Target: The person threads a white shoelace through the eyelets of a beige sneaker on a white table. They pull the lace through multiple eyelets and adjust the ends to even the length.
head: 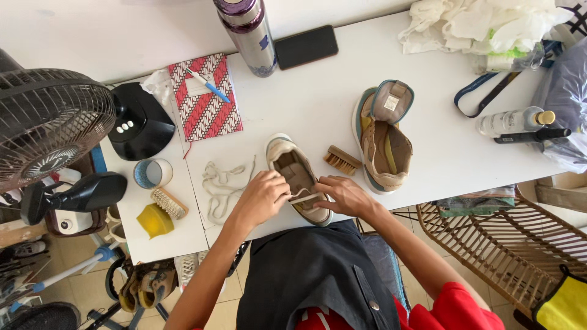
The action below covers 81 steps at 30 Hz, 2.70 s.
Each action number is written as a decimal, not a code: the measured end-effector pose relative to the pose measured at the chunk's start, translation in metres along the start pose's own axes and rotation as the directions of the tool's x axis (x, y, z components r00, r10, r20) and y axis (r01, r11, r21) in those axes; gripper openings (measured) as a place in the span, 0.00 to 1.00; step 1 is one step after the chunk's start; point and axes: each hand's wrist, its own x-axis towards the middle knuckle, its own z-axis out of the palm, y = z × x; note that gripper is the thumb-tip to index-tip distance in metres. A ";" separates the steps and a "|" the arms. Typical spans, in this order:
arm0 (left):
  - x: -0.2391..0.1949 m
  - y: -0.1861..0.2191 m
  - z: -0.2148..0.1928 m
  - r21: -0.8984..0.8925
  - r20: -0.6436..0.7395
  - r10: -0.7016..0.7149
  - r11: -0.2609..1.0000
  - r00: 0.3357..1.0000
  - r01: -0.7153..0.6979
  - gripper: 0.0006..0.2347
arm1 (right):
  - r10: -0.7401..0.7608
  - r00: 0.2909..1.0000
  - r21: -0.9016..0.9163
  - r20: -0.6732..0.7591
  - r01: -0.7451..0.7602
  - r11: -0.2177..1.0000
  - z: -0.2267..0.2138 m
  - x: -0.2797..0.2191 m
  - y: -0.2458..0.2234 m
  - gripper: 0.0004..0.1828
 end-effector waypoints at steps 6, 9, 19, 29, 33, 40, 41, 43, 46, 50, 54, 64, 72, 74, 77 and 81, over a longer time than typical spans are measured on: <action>0.050 0.011 0.001 -0.212 0.273 -0.163 0.951 0.948 0.224 0.11 | 0.108 0.870 -0.057 -0.482 -0.154 0.986 0.067 -0.019 0.002 0.12; 0.077 0.002 0.019 -0.106 0.321 -0.220 0.958 0.921 0.265 0.11 | 0.307 0.782 0.130 -0.542 -0.283 0.950 0.067 -0.023 -0.008 0.14; 0.084 0.004 0.031 0.002 0.302 -0.255 0.964 0.919 0.267 0.10 | 0.515 0.771 0.349 -0.375 -0.397 0.849 0.061 -0.022 -0.024 0.01; 0.078 0.009 0.033 0.094 0.312 -0.289 0.957 0.905 0.274 0.07 | 0.483 0.692 0.326 -0.537 -0.357 0.875 0.081 -0.038 -0.026 0.06; 0.073 0.005 0.038 0.052 0.312 -0.278 0.960 0.909 0.276 0.08 | 0.538 0.649 0.435 -0.538 -0.333 0.837 0.088 -0.041 -0.027 0.04; 0.077 0.019 0.015 0.007 0.334 -0.210 0.975 0.919 0.221 0.09 | 0.638 0.688 0.679 -0.346 -0.285 0.676 0.054 -0.035 -0.020 0.06; 0.077 0.019 0.014 0.008 0.332 -0.205 0.977 0.921 0.214 0.08 | 0.633 0.700 0.675 -0.331 -0.294 0.677 0.051 -0.034 -0.021 0.08; 0.078 0.016 0.021 0.008 0.329 -0.198 0.978 0.923 0.207 0.08 | 0.628 0.711 0.669 -0.317 -0.302 0.679 0.049 -0.032 -0.021 0.09; 0.077 0.007 0.037 0.034 0.334 -0.166 0.986 0.928 0.164 0.07 | 0.597 0.742 0.639 -0.304 -0.306 0.705 0.051 -0.031 -0.020 0.08; 0.076 -0.002 0.053 0.009 0.318 -0.106 0.994 0.942 0.109 0.04 | 0.510 0.791 0.543 -0.338 -0.279 0.792 0.053 -0.032 -0.016 0.05; 0.071 -0.017 0.078 0.007 0.332 -0.059 0.998 0.941 0.060 0.06 | 0.475 0.814 0.526 -0.334 -0.257 0.810 0.045 -0.031 -0.022 0.06; 0.067 -0.028 0.101 0.031 0.337 0.050 0.997 0.940 -0.064 0.05 | 0.508 0.805 0.577 -0.307 -0.267 0.772 0.057 -0.031 -0.015 0.16; 0.068 -0.013 0.073 -0.002 0.289 0.070 0.997 0.955 -0.073 0.06 | 0.503 0.779 0.569 -0.375 -0.235 0.788 0.057 -0.029 -0.020 0.11; 0.068 -0.010 0.073 -0.025 0.268 0.062 0.998 0.961 -0.058 0.06 | 0.497 0.770 0.546 -0.401 -0.235 0.804 0.055 -0.027 -0.024 0.09; 0.066 -0.007 0.074 -0.044 0.234 0.042 0.999 0.971 -0.032 0.08 | 0.495 0.750 0.512 -0.438 -0.244 0.824 0.055 -0.024 -0.027 0.08; 0.061 -0.031 0.127 -0.003 0.192 0.017 1.000 0.981 -0.016 0.08 | 0.490 0.747 0.483 -0.449 -0.259 0.836 0.047 -0.017 -0.036 0.10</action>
